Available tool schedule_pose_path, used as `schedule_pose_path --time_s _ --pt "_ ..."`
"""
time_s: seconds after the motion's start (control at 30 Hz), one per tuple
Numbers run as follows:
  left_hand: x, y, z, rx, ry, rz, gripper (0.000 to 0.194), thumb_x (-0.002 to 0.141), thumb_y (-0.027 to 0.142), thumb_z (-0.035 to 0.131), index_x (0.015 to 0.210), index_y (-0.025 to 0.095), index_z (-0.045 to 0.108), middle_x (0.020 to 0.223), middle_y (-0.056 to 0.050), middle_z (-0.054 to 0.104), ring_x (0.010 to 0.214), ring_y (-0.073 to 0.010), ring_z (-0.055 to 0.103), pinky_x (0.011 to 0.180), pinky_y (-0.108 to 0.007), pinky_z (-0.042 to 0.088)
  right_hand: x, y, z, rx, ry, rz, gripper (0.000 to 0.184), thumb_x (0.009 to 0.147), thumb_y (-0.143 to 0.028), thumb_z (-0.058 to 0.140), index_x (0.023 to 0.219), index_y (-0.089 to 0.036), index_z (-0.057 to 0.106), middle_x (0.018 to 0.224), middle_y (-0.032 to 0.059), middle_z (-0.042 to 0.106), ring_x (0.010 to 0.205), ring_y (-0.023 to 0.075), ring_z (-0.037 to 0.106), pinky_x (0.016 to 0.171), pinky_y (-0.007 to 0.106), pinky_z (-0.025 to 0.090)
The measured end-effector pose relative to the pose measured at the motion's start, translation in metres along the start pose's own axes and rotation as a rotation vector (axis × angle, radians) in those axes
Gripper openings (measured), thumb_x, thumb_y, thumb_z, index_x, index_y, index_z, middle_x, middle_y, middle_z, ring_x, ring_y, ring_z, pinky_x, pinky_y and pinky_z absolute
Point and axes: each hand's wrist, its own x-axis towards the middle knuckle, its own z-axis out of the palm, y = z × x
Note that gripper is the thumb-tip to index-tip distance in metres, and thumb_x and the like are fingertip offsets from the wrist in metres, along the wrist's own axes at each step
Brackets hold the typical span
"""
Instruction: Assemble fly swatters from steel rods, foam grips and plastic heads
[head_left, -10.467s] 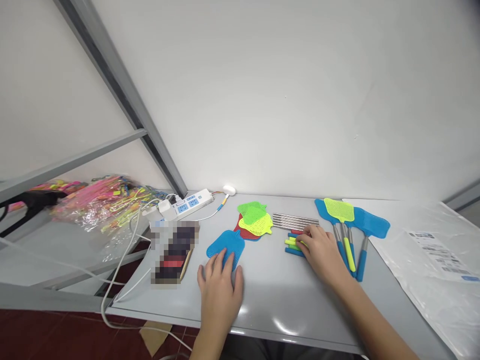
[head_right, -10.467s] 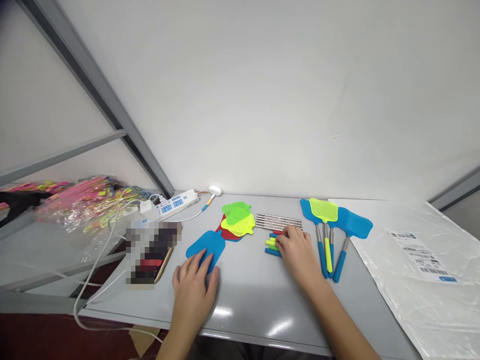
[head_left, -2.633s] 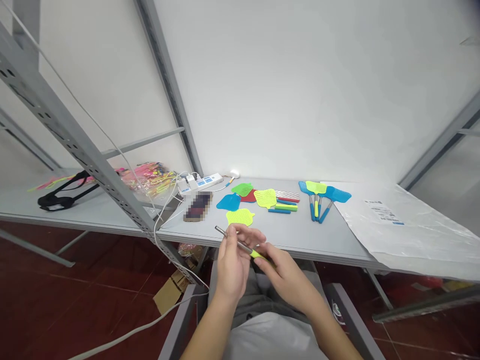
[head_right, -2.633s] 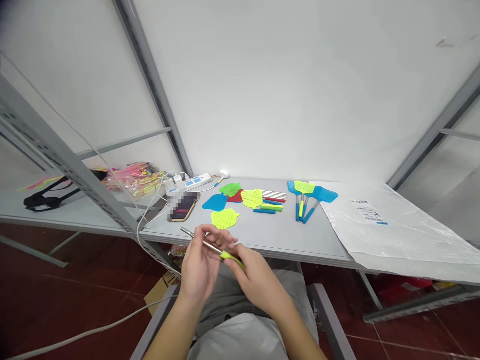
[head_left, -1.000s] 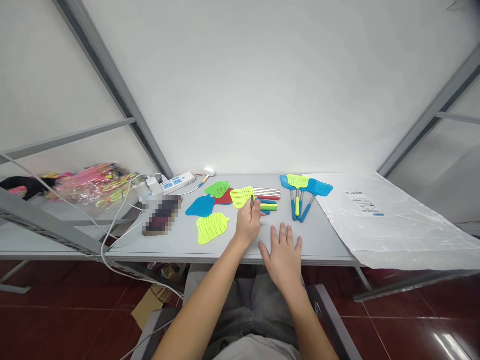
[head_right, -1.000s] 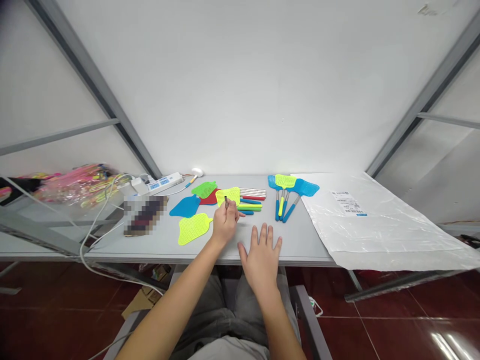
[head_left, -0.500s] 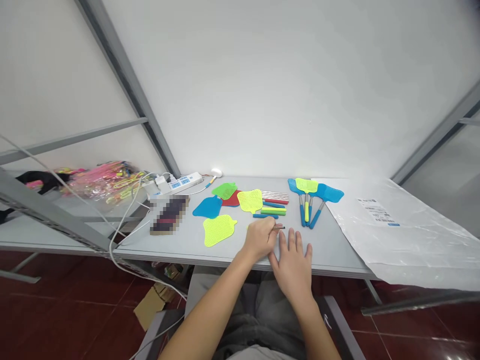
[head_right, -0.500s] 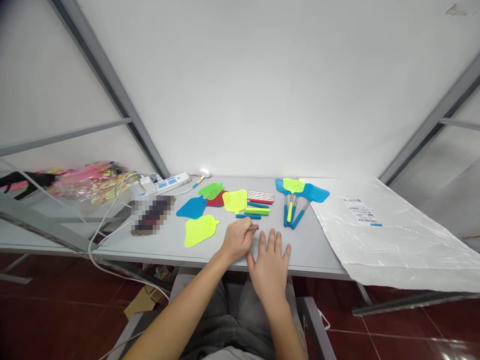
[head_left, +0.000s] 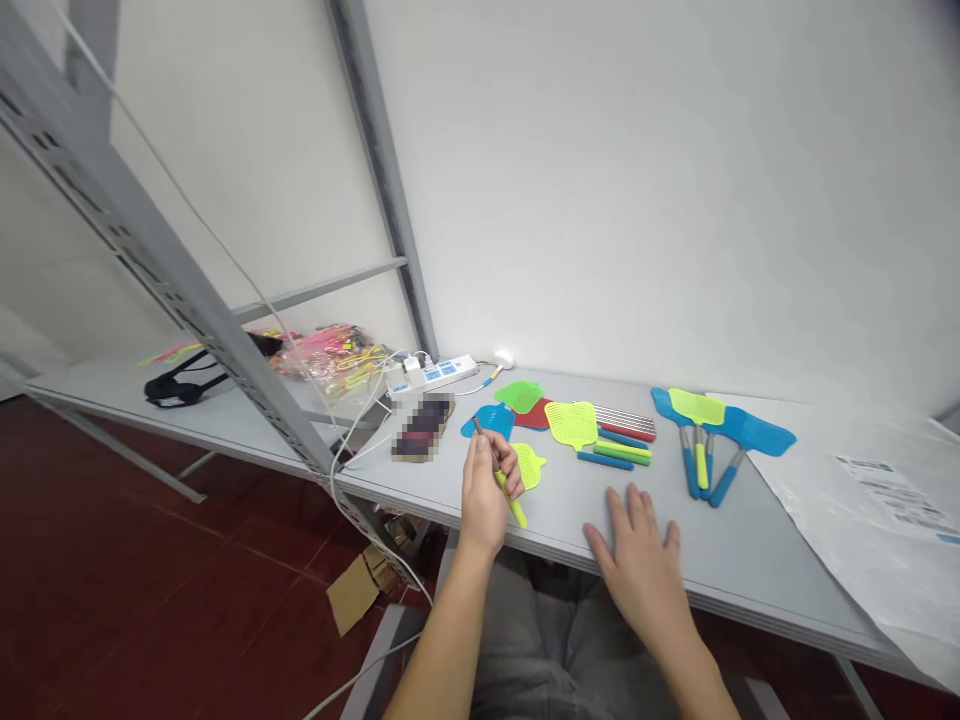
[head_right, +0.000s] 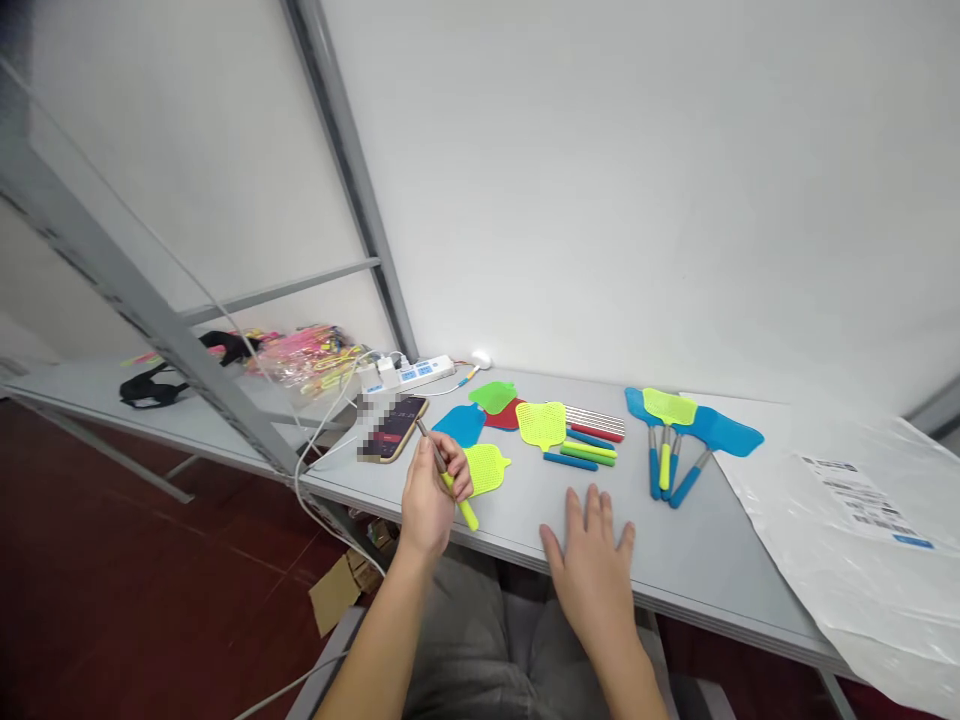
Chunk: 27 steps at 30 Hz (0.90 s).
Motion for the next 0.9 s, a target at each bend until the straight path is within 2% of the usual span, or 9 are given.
schedule_pose_path --time_s 0.1,0.23,0.33,0.43,0.57,0.67,0.73,0.8,0.9 --pt "-0.017 0.009 -0.032 -0.103 0.02 -0.184 0.034 0.093 0.054 0.045 0.091 0.021 0.048 0.063 0.007 0.037 0.042 -0.0051 0.034 0.038 -0.017 0.029 0.019 -0.041 -0.001 0.1 -0.039 -0.211 0.067 0.095 -0.057 0.026 0.152 -0.022 0.027 0.161 0.0113 0.01 0.147 0.0334 0.004 0.111 0.059 0.014" --pt "-0.041 0.008 -0.071 -0.045 -0.046 -0.355 0.035 0.093 0.052 0.048 0.107 0.02 0.053 0.06 0.007 0.042 0.037 -0.0039 0.031 0.033 -0.016 0.023 0.037 -0.079 -0.003 0.143 -0.147 -0.43 0.075 0.091 -0.069 0.023 0.153 -0.027 0.024 0.162 0.007 0.01 0.147 0.0321 0.002 0.112 0.061 0.007" --pt "-0.046 0.005 -0.093 -0.148 -0.041 -0.457 0.038 0.093 0.052 0.05 0.111 0.018 0.055 0.057 0.009 0.035 0.036 -0.0017 0.021 0.033 -0.014 0.016 0.034 -0.081 -0.001 0.119 -0.136 -0.43 0.083 0.086 -0.074 0.028 0.152 -0.024 0.027 0.161 0.0097 0.013 0.147 0.033 0.006 0.111 0.062 0.003" --pt "-0.043 0.0 -0.101 -0.292 -0.025 -0.507 0.037 0.093 0.045 0.051 0.117 0.017 0.056 0.063 0.007 0.035 0.041 -0.0015 0.024 0.036 -0.014 0.018 0.018 -0.067 0.006 0.095 -0.047 -0.391 0.085 0.081 -0.075 0.043 0.145 -0.018 0.041 0.158 0.0136 0.023 0.146 0.0354 0.01 0.11 0.064 0.004" --pt "-0.043 -0.009 -0.096 -0.333 -0.105 -0.578 0.042 0.091 0.039 0.055 0.127 0.019 0.052 0.072 0.004 0.041 0.048 -0.0048 0.037 0.037 -0.016 0.031 -0.003 -0.037 0.013 0.23 0.075 -0.273 0.045 0.086 -0.045 0.049 0.12 -0.017 0.061 0.146 0.0148 0.045 0.141 0.0341 0.029 0.111 0.063 0.01" --pt "-0.049 -0.014 -0.086 -0.199 -0.211 -0.629 0.051 0.09 0.045 0.055 0.134 0.022 0.047 0.071 0.004 0.044 0.046 -0.0063 0.04 0.034 -0.017 0.031 -0.012 -0.011 0.005 0.591 0.14 -0.114 0.034 0.085 -0.027 0.044 0.113 -0.02 0.063 0.134 0.0109 0.058 0.131 0.0296 0.045 0.113 0.057 0.016" --pt "-0.054 -0.019 -0.075 -0.065 -0.319 -0.656 0.053 0.091 0.048 0.053 0.136 0.021 0.046 0.068 0.004 0.048 0.041 -0.0057 0.039 0.032 -0.017 0.025 -0.014 0.005 -0.005 0.934 0.167 0.127 0.029 0.085 -0.033 0.051 0.105 -0.019 0.067 0.117 0.0104 0.068 0.119 0.0313 0.055 0.107 0.051 0.031" --pt "-0.058 -0.025 -0.059 0.062 -0.396 -0.661 0.054 0.091 0.05 0.051 0.135 0.018 0.047 0.066 0.004 0.05 0.039 -0.0047 0.038 0.033 -0.017 0.021 -0.015 0.019 -0.014 1.181 0.187 0.353 0.031 0.081 -0.044 0.061 0.093 -0.017 0.07 0.093 0.0103 0.073 0.102 0.0325 0.062 0.089 0.044 0.047" --pt "-0.066 -0.035 -0.032 0.173 -0.425 -0.662 0.054 0.091 0.051 0.05 0.133 0.016 0.049 0.066 0.004 0.049 0.04 -0.0035 0.032 0.035 -0.016 0.018 -0.014 0.033 -0.021 1.327 0.236 0.49 0.041 0.081 -0.055 0.059 0.082 -0.015 0.067 0.067 0.0069 0.067 0.066 0.0241 0.062 0.055 0.032 0.048"
